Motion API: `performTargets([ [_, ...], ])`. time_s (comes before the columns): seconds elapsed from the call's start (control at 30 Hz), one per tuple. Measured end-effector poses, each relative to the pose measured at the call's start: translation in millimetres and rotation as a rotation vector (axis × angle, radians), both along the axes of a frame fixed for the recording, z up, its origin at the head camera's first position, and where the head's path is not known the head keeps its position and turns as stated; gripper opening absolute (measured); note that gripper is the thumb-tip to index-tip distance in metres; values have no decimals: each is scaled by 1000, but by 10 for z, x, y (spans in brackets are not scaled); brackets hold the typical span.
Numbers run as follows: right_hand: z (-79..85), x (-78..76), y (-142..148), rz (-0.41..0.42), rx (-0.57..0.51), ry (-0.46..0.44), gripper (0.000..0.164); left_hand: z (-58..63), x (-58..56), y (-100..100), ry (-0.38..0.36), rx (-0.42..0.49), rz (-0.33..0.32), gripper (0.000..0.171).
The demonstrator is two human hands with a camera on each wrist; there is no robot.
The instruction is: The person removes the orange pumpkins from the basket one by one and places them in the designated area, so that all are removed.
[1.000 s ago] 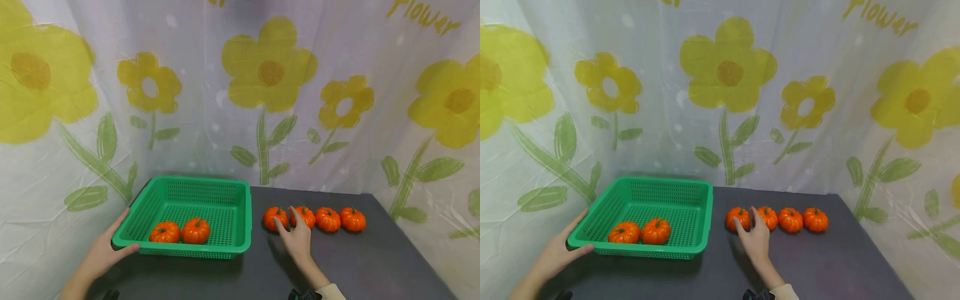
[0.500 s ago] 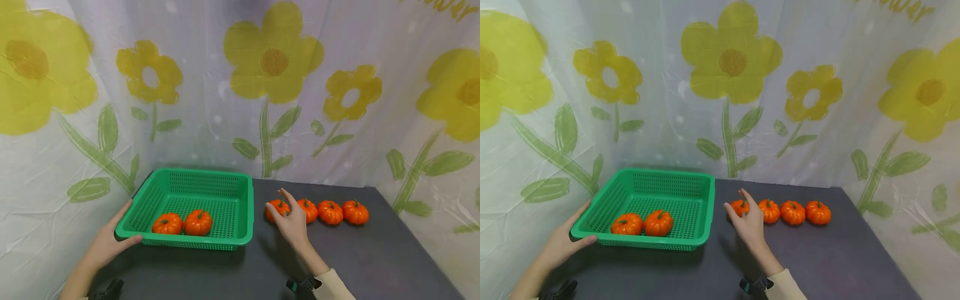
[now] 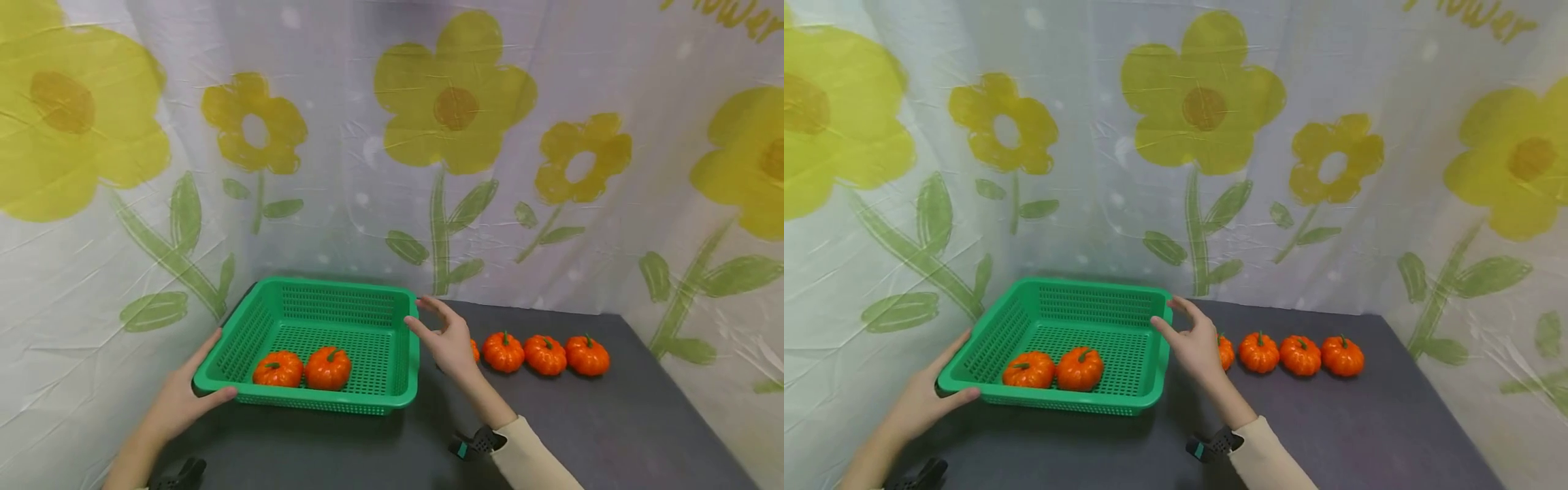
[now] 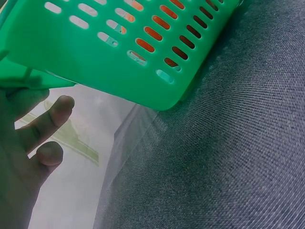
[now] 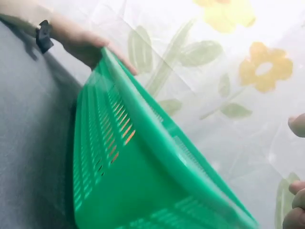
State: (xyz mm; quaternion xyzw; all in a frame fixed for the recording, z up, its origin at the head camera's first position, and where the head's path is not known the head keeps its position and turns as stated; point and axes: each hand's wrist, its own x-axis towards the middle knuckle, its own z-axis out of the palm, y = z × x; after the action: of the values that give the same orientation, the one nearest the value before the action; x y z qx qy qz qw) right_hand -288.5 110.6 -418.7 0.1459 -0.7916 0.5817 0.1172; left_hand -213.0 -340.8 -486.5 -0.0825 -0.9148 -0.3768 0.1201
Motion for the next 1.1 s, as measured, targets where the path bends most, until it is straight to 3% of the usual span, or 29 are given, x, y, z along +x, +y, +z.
performTargets([
  [0.17, 55, -16, -178, 38, 3, 13, 62, -12, 14, 8, 8, 11, 4, 111],
  [0.5, 142, -36, -503, 110, 153, 79, 63, -22, 18, -1, 8, 10, 6, 111],
  [0.73, 153, -78, -658, 191, 248, 63, 68, -14, 6, 10, 8, -1, 5, 111],
  [1.1, 178, -209, -866, 226, 330, 44, 68, -25, 14, 7, 36, -10, 15, 112],
])
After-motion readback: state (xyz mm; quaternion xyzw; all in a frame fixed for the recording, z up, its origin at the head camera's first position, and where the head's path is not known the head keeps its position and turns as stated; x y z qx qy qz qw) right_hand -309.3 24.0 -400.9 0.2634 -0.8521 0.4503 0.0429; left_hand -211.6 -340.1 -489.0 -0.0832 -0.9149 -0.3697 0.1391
